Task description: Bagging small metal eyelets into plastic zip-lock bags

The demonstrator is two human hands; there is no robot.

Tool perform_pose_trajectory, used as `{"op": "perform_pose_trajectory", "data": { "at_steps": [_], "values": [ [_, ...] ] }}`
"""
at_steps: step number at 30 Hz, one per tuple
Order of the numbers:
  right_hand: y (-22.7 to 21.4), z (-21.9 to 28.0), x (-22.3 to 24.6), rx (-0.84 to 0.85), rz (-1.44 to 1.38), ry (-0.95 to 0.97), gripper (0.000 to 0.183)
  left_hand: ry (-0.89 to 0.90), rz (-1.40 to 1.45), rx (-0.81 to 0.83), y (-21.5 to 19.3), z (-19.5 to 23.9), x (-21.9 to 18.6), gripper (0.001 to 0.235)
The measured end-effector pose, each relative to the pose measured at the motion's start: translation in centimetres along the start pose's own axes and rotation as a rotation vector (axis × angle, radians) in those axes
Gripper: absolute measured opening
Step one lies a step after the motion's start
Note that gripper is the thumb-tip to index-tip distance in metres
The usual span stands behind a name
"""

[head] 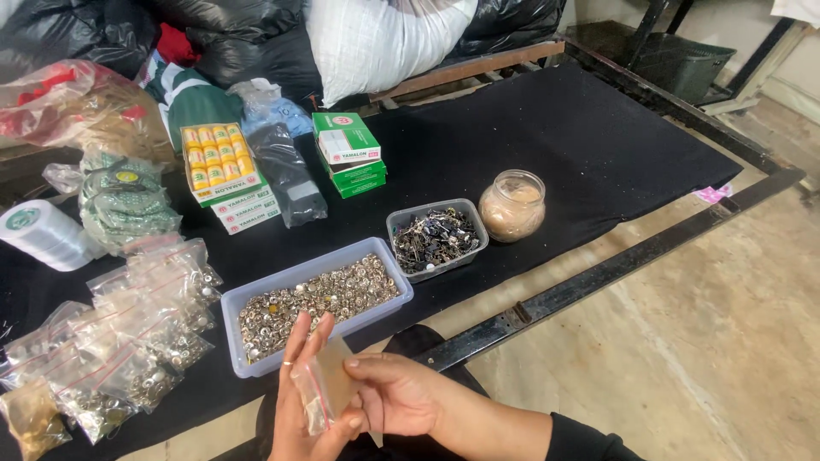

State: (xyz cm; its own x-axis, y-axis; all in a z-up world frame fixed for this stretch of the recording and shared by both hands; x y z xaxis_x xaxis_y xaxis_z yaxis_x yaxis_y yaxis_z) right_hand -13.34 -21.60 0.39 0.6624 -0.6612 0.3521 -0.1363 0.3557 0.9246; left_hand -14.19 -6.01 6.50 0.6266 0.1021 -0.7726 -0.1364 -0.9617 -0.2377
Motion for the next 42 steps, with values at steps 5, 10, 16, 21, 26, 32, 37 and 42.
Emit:
{"op": "perform_pose_trajectory", "data": {
  "at_steps": [5,10,16,21,26,32,37,42],
  "values": [
    [0.3,0.5,-0.3,0.060,0.016,0.042,0.028,0.073,-0.087,0.030,-0.8,-0.2,-0.2,0.091],
    [2.6,0.7,2.1,0.005,0.409,-0.211,0.034,-0.019,-0.123,0.063,-2.3,-0.7,-0.5,0.085],
    [6.5,3.5,7.0,-0.227,1.247,-0.832,0.022,-0.013,-0.274,0.171,-2.1,-1.9,0.2,0.068],
    [9.4,5.4,7.7,-0.190,1.868,-1.063,0.019,-0.185,-0.259,0.237,-0.8,-2.7,0.7,0.066],
    [9.7,5.1,7.6,0.070,2.025,-0.995,0.019,-0.138,-0.321,0.250,-0.7,-2.7,2.1,0.061],
    [11.1,5.2,7.6,0.139,2.287,-0.747,0.016,-0.002,-0.207,0.302,-1.2,-3.4,0.4,0.042],
    [10.3,5.0,6.9,0.246,2.364,-0.554,0.008,-0.070,-0.194,0.463,-1.5,-2.0,1.5,0.036],
    [8.1,4.9,6.9,0.321,2.270,-0.389,0.018,-0.304,-0.150,0.621,-2.1,-0.6,2.1,0.048]
  ]
}}
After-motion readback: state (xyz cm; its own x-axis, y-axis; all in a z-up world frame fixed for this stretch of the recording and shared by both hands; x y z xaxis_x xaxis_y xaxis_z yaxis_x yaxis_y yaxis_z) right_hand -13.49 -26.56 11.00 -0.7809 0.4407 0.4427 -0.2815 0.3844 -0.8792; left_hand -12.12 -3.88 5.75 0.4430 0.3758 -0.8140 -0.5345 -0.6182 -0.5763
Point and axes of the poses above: each hand's wrist, its own z-axis away from the middle knuckle, its own y-axis out of the palm, x = y × z, the point moved 1 cm from there along -z, towards the middle knuckle, and after that the axes turned 2 degrees about z, right-handed, at the moved point
